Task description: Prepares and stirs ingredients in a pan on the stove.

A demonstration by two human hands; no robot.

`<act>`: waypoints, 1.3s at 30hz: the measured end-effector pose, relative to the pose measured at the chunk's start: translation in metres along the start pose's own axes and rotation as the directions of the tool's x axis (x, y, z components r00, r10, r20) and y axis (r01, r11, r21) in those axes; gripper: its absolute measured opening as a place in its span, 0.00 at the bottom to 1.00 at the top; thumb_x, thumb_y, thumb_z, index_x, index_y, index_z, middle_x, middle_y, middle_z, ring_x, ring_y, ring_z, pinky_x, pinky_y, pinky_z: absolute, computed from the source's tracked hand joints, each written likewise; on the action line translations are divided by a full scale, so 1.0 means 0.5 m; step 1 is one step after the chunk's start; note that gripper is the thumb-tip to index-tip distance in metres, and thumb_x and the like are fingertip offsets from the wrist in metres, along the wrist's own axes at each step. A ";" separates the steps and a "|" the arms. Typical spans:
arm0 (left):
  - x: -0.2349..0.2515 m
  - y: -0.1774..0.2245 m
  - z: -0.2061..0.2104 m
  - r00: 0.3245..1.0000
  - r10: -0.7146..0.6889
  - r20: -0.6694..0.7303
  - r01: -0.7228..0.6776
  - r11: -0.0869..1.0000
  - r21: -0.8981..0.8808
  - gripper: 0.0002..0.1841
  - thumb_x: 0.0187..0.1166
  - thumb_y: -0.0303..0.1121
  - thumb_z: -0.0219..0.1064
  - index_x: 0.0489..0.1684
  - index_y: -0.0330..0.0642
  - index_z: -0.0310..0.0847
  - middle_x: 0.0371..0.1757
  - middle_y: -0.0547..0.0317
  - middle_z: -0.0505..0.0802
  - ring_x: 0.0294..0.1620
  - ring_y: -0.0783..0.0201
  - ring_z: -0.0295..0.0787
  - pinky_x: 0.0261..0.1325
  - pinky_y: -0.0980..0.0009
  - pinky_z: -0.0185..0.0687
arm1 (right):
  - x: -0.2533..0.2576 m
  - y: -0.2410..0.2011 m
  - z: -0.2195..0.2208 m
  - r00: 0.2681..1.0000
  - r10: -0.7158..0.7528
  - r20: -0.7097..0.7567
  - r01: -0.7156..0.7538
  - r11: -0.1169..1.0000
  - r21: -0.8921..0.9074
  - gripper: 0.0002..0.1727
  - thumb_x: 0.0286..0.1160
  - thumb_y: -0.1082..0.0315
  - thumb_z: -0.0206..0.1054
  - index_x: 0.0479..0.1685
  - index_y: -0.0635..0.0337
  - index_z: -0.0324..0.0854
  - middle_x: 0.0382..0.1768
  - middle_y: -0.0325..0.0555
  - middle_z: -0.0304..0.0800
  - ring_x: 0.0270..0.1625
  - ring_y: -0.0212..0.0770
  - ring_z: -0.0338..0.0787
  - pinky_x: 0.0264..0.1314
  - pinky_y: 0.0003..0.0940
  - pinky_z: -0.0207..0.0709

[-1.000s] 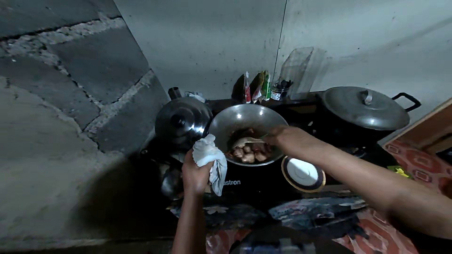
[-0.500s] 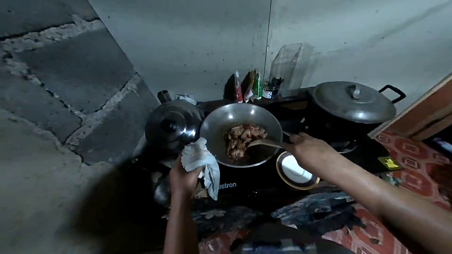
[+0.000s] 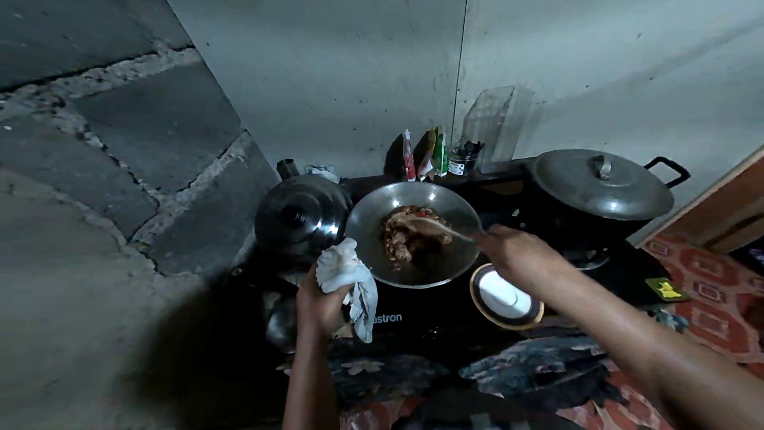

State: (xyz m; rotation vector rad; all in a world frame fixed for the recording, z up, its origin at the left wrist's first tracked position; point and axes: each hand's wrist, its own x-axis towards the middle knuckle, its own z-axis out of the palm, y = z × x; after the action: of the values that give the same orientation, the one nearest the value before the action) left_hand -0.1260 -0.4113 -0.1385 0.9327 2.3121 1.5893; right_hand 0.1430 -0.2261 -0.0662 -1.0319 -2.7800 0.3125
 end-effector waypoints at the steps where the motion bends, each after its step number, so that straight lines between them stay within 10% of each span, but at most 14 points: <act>1: -0.002 0.001 0.000 1.000 0.001 0.000 -0.001 1.000 -0.003 0.32 0.57 0.27 0.84 0.67 0.33 0.80 0.57 0.50 0.92 0.58 0.68 0.89 0.65 0.65 0.84 | 0.016 0.008 -0.005 0.998 0.056 -0.011 -0.056 0.998 -0.025 0.18 0.89 0.70 0.56 0.69 0.61 0.84 0.58 0.64 0.88 0.58 0.64 0.90 0.62 0.62 0.82; 5: -0.009 0.002 0.004 1.000 -0.016 0.000 0.016 1.000 0.008 0.33 0.58 0.28 0.84 0.68 0.33 0.79 0.58 0.49 0.92 0.59 0.67 0.89 0.66 0.64 0.84 | 0.075 0.008 0.035 0.961 0.218 0.167 -0.219 0.976 -0.012 0.18 0.88 0.68 0.56 0.69 0.67 0.81 0.68 0.67 0.82 0.69 0.67 0.85 0.71 0.64 0.76; 14: -0.021 0.008 0.014 1.000 -0.024 -0.013 0.025 0.999 0.036 0.34 0.59 0.28 0.84 0.70 0.32 0.78 0.59 0.46 0.92 0.60 0.63 0.89 0.68 0.61 0.82 | 0.154 -0.019 0.071 0.984 0.165 0.070 -0.168 0.985 0.034 0.21 0.86 0.72 0.58 0.75 0.62 0.79 0.70 0.67 0.81 0.72 0.66 0.82 0.72 0.61 0.76; 21: -0.034 0.006 0.025 0.998 -0.004 -0.060 0.007 0.999 0.047 0.35 0.59 0.32 0.84 0.70 0.33 0.78 0.59 0.47 0.92 0.61 0.63 0.89 0.68 0.60 0.83 | 0.131 -0.024 0.045 0.961 0.043 0.272 -0.038 0.999 -0.026 0.23 0.88 0.71 0.57 0.80 0.57 0.76 0.73 0.66 0.78 0.75 0.67 0.79 0.76 0.65 0.72; 33: -0.035 0.001 0.028 0.999 -0.021 -0.044 0.020 0.999 -0.027 0.38 0.56 0.25 0.84 0.73 0.29 0.74 0.62 0.45 0.90 0.63 0.66 0.88 0.69 0.66 0.82 | -0.091 0.051 0.096 0.965 -0.030 -0.260 0.035 0.999 0.013 0.21 0.83 0.74 0.60 0.72 0.51 0.86 0.48 0.59 0.89 0.48 0.59 0.92 0.49 0.54 0.88; 39: -0.048 0.003 0.020 0.999 0.016 -0.033 -0.019 0.997 -0.080 0.36 0.57 0.22 0.81 0.72 0.27 0.74 0.60 0.45 0.90 0.58 0.71 0.87 0.65 0.71 0.83 | -0.144 0.078 0.145 0.957 0.087 -0.278 -0.003 0.958 0.288 0.19 0.87 0.68 0.58 0.71 0.56 0.85 0.49 0.56 0.90 0.46 0.51 0.92 0.53 0.50 0.88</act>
State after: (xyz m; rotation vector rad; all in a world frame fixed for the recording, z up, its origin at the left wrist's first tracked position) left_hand -0.1019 -0.4172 -0.1461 0.9179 2.2484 1.7036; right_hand 0.2055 -0.2548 -0.1514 -0.9820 -2.3694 0.5081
